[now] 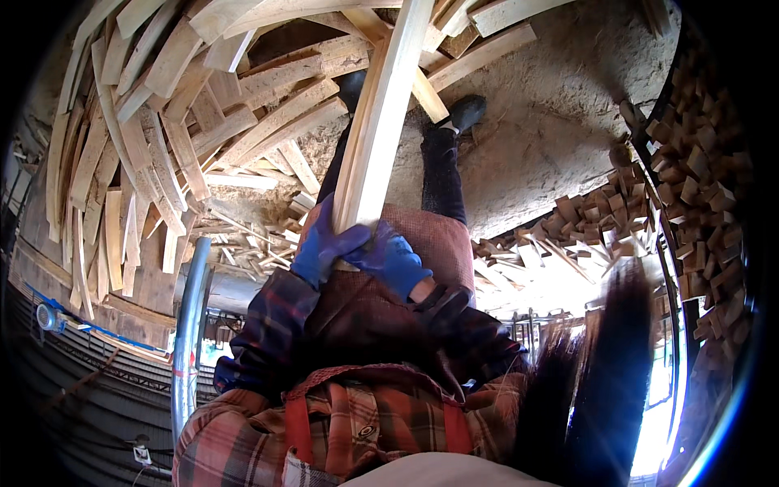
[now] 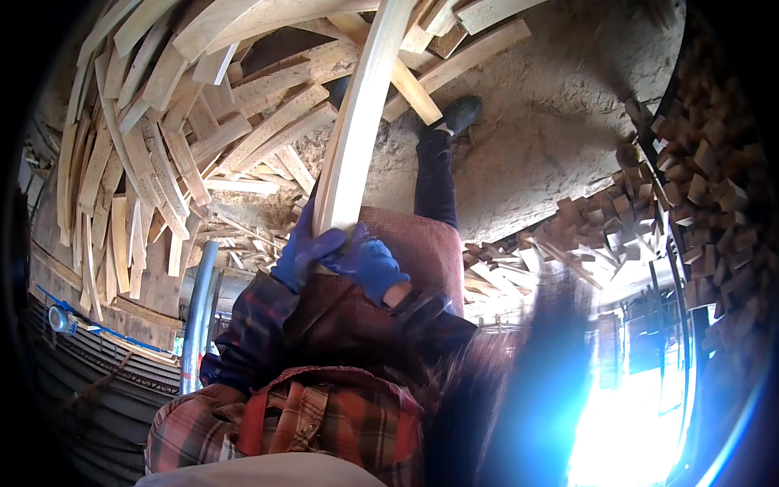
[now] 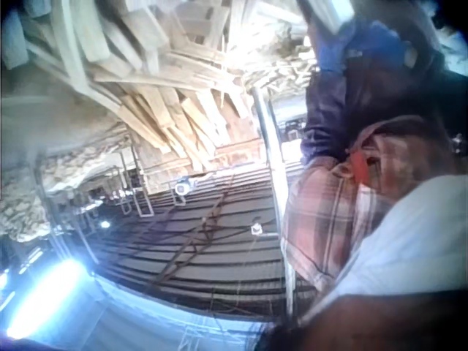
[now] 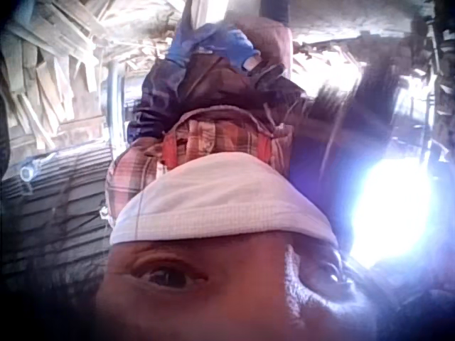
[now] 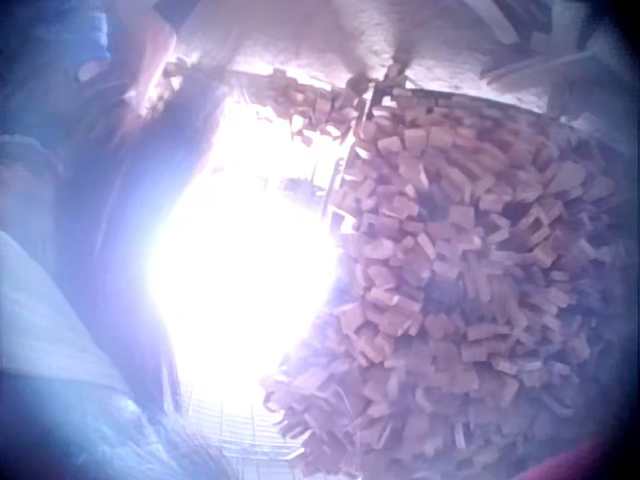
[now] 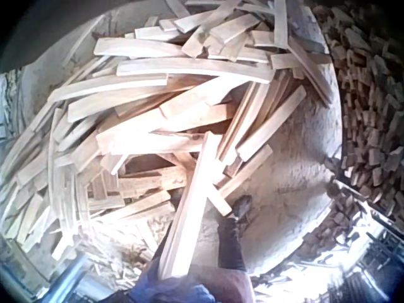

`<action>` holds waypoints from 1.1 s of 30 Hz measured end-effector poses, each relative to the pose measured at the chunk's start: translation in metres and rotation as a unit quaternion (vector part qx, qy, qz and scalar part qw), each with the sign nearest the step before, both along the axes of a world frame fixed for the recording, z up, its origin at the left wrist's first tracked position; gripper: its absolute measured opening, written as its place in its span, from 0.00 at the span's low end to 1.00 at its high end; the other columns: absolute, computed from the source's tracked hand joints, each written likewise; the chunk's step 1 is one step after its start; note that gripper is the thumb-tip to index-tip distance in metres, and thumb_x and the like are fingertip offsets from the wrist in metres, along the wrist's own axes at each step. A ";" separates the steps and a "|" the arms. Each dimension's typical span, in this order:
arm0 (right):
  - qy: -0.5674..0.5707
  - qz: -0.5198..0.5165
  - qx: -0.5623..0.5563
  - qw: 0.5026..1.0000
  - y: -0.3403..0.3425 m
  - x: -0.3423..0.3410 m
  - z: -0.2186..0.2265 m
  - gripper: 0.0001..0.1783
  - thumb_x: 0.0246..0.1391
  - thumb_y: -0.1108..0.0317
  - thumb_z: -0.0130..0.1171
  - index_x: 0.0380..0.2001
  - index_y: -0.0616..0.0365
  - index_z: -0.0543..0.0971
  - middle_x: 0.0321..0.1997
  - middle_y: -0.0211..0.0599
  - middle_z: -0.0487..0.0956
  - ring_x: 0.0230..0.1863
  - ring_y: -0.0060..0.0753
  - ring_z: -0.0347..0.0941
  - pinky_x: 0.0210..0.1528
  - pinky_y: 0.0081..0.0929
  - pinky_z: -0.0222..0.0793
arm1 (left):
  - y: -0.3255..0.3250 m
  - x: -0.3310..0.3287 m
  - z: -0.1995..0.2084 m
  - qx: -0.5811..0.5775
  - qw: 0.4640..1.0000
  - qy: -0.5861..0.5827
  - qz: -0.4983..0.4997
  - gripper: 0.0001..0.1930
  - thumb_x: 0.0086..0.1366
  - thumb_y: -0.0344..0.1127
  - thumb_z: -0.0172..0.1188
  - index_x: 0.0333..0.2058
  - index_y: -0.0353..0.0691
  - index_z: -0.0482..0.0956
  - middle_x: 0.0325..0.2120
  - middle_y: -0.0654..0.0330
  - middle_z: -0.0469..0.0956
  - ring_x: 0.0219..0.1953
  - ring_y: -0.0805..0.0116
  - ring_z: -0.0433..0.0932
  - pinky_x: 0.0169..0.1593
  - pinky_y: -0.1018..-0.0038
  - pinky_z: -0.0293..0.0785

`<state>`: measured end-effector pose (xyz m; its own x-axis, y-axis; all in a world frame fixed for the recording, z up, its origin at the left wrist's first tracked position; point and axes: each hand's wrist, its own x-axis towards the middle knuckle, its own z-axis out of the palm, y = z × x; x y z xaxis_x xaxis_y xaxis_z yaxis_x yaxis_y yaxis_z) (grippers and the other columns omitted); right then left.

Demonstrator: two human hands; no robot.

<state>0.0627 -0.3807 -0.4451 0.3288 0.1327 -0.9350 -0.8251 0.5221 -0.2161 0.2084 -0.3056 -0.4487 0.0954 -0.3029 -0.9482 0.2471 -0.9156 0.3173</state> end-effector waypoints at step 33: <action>-0.016 -0.567 0.262 0.781 -0.073 -0.166 0.053 0.30 0.51 0.70 0.59 0.58 0.62 0.66 0.48 0.39 0.76 0.47 0.33 0.74 0.51 0.32 0.71 | -0.037 -0.026 0.074 0.066 0.955 0.230 0.174 0.29 0.61 0.38 0.56 0.60 0.39 0.60 0.43 0.49 0.75 0.40 0.55 0.80 0.44 0.61 0.80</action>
